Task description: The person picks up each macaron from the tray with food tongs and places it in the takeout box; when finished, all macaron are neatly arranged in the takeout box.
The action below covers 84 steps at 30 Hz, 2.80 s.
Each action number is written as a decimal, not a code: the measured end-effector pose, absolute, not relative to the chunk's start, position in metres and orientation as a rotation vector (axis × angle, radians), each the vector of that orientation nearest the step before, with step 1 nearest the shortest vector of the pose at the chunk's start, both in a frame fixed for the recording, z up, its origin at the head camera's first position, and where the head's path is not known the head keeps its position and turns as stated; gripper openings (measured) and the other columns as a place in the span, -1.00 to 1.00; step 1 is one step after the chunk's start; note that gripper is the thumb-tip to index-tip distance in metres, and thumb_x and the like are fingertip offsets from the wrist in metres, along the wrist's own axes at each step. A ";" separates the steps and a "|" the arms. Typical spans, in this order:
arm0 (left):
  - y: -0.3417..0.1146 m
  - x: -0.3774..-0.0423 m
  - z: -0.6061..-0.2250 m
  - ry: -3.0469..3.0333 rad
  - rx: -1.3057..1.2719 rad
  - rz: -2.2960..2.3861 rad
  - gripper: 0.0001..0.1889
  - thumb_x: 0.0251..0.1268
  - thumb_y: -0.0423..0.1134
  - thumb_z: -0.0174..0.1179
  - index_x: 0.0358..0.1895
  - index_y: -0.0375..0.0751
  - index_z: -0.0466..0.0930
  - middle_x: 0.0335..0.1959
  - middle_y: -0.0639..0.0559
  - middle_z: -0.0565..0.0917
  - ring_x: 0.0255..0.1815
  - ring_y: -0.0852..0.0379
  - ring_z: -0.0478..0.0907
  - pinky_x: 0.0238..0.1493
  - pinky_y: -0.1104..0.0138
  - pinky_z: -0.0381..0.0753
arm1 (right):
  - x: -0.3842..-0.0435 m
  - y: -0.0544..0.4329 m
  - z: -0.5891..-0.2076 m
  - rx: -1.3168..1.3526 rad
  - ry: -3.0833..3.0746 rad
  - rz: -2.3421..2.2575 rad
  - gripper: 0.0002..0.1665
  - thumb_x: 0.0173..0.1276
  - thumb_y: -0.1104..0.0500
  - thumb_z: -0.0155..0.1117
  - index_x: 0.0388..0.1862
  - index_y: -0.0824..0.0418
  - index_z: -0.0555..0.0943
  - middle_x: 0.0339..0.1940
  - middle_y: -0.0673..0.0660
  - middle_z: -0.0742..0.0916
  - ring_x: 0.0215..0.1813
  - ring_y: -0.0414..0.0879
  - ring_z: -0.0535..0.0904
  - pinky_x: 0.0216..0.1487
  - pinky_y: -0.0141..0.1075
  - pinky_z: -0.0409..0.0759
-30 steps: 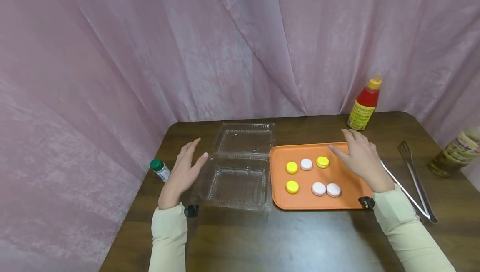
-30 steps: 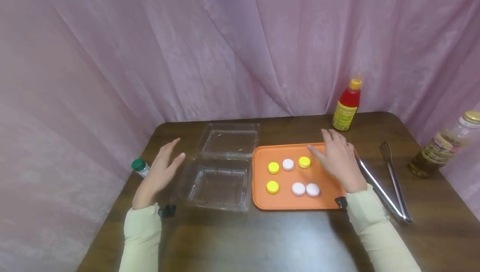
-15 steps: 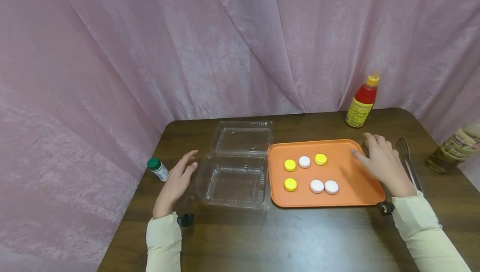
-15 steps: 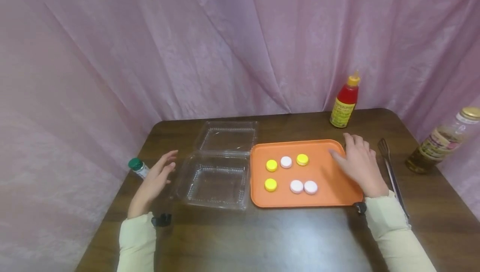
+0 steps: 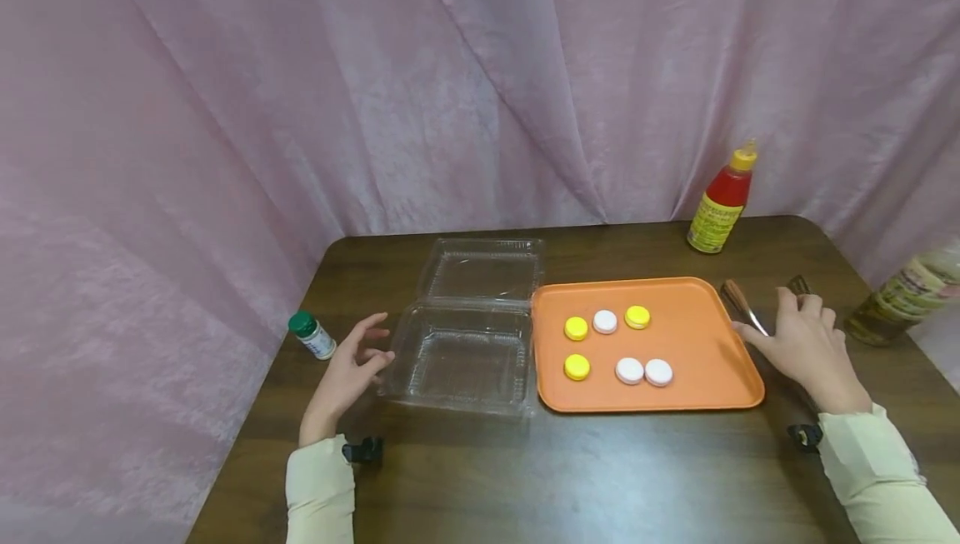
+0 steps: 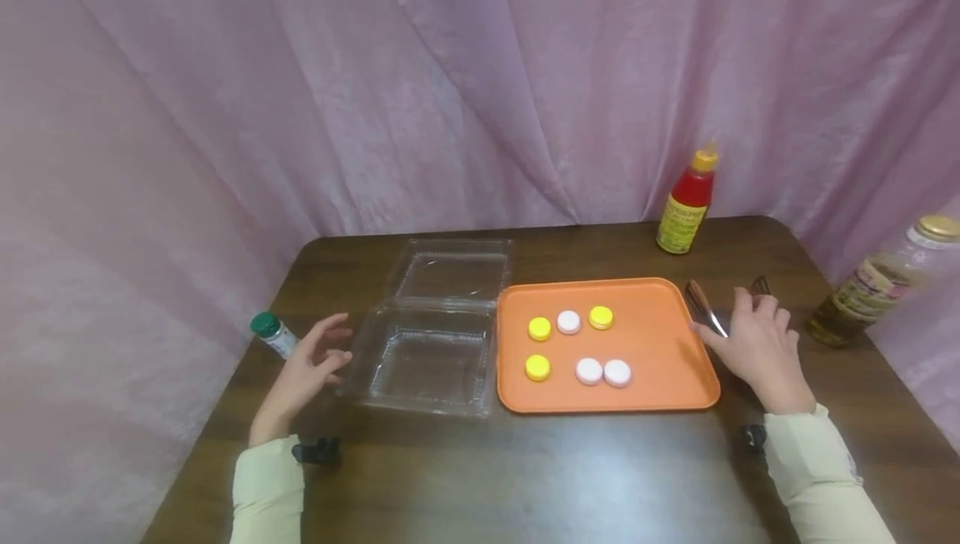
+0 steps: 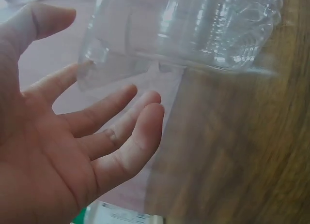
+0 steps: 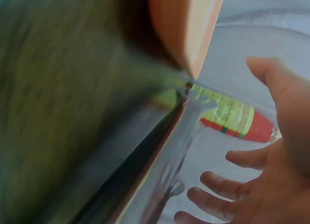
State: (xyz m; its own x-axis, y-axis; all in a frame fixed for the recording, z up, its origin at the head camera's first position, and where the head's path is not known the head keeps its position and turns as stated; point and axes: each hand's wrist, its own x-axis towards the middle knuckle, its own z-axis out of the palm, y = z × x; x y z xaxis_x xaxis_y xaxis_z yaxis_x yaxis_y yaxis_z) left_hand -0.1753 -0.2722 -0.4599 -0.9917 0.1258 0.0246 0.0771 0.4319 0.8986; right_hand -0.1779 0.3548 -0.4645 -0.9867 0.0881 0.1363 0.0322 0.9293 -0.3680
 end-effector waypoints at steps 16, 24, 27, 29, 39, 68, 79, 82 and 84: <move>-0.277 -0.180 -0.482 2.309 0.080 1.962 -0.40 0.29 -0.60 0.04 0.43 -0.33 0.36 0.16 -0.48 0.51 -0.27 0.12 0.62 -0.53 0.33 0.61 | -0.166 0.378 -0.480 -0.173 -3.060 0.520 0.46 0.31 -0.38 0.26 0.29 0.91 -0.17 -0.08 0.89 0.20 -0.10 0.76 0.20 -0.31 0.43 0.36; -0.273 -0.182 -0.486 2.236 0.048 2.023 -0.37 0.24 -0.62 0.06 0.43 -0.34 0.36 0.08 -0.41 0.54 -0.29 0.13 0.62 -0.53 0.36 0.59 | -0.166 0.385 -0.476 -0.217 -3.125 0.529 0.27 0.27 -0.16 0.42 0.09 0.93 -0.07 -0.24 0.79 0.29 -0.18 0.74 0.33 -0.35 0.41 0.41; -0.272 -0.181 -0.487 2.226 0.044 2.023 -0.37 0.25 -0.63 0.06 0.44 -0.35 0.35 0.08 -0.42 0.53 -0.29 0.14 0.62 -0.52 0.36 0.60 | -0.167 0.387 -0.476 -0.192 -3.143 0.532 0.23 0.25 -0.09 0.44 0.07 0.95 -0.06 -0.25 0.79 0.30 -0.23 0.71 0.38 -0.35 0.41 0.44; -0.271 -0.180 -0.487 2.218 0.040 2.030 -0.37 0.25 -0.63 0.05 0.44 -0.35 0.34 0.08 -0.42 0.53 -0.29 0.15 0.62 -0.52 0.37 0.60 | -0.168 0.387 -0.477 -0.165 -3.139 0.537 0.20 0.25 -0.06 0.43 0.06 0.96 -0.05 -0.24 0.80 0.29 -0.26 0.68 0.41 -0.32 0.41 0.45; -0.266 -0.178 -0.486 2.187 0.027 2.023 -0.36 0.20 -0.64 0.03 0.43 -0.43 0.31 -0.06 -0.23 0.57 -0.33 0.16 0.60 -0.55 0.39 0.60 | -0.162 0.386 -0.471 -0.057 -3.020 0.501 -0.25 0.26 0.09 0.46 -0.30 0.75 0.27 -0.38 0.61 0.32 -0.39 0.56 0.40 -0.40 0.32 0.44; -0.263 -0.175 -0.484 2.196 -0.096 2.013 -0.42 0.19 -0.61 0.01 0.36 -0.48 0.35 -0.24 -0.06 0.52 -0.43 0.15 0.47 -0.57 0.40 0.57 | -0.163 0.369 -0.471 0.344 -2.684 0.477 -0.36 0.44 0.02 0.32 0.12 0.55 0.40 -0.27 0.43 0.56 -0.47 0.28 0.53 -0.53 0.25 0.48; -0.262 -0.175 -0.482 2.191 -0.097 2.024 -0.44 0.19 -0.63 0.02 0.34 -0.52 0.36 -0.24 -0.07 0.52 -0.44 0.16 0.46 -0.59 0.40 0.56 | -0.166 0.354 -0.468 0.389 -2.797 0.361 -0.36 0.34 -0.06 0.40 0.09 0.40 0.41 -0.31 0.24 0.58 -0.55 0.01 0.46 -0.70 -0.08 0.40; -0.261 -0.174 -0.482 2.181 -0.103 2.026 -0.44 0.19 -0.63 0.02 0.34 -0.52 0.36 -0.23 -0.08 0.52 -0.44 0.16 0.46 -0.58 0.40 0.56 | -0.166 0.348 -0.467 0.393 -2.858 0.378 -0.35 0.38 -0.09 0.36 0.13 0.37 0.41 -0.24 0.24 0.59 -0.50 0.00 0.48 -0.64 -0.09 0.45; -0.261 -0.173 -0.482 2.182 -0.111 2.025 -0.44 0.19 -0.63 0.02 0.34 -0.51 0.36 -0.23 -0.07 0.52 -0.43 0.16 0.47 -0.58 0.41 0.57 | -0.167 0.345 -0.467 0.401 -2.895 0.394 -0.35 0.40 -0.12 0.32 0.15 0.37 0.42 -0.20 0.24 0.61 -0.44 0.01 0.52 -0.57 -0.05 0.50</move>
State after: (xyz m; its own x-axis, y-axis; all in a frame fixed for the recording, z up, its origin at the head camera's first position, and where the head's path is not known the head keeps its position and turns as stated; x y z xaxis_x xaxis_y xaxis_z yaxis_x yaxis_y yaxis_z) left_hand -0.1732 -0.2606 -0.4815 -0.9841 0.0557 -0.1687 -0.1641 0.0793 0.9833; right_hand -0.1671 0.3446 -0.4670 -0.9448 -0.2391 0.2239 -0.2903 0.9279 -0.2341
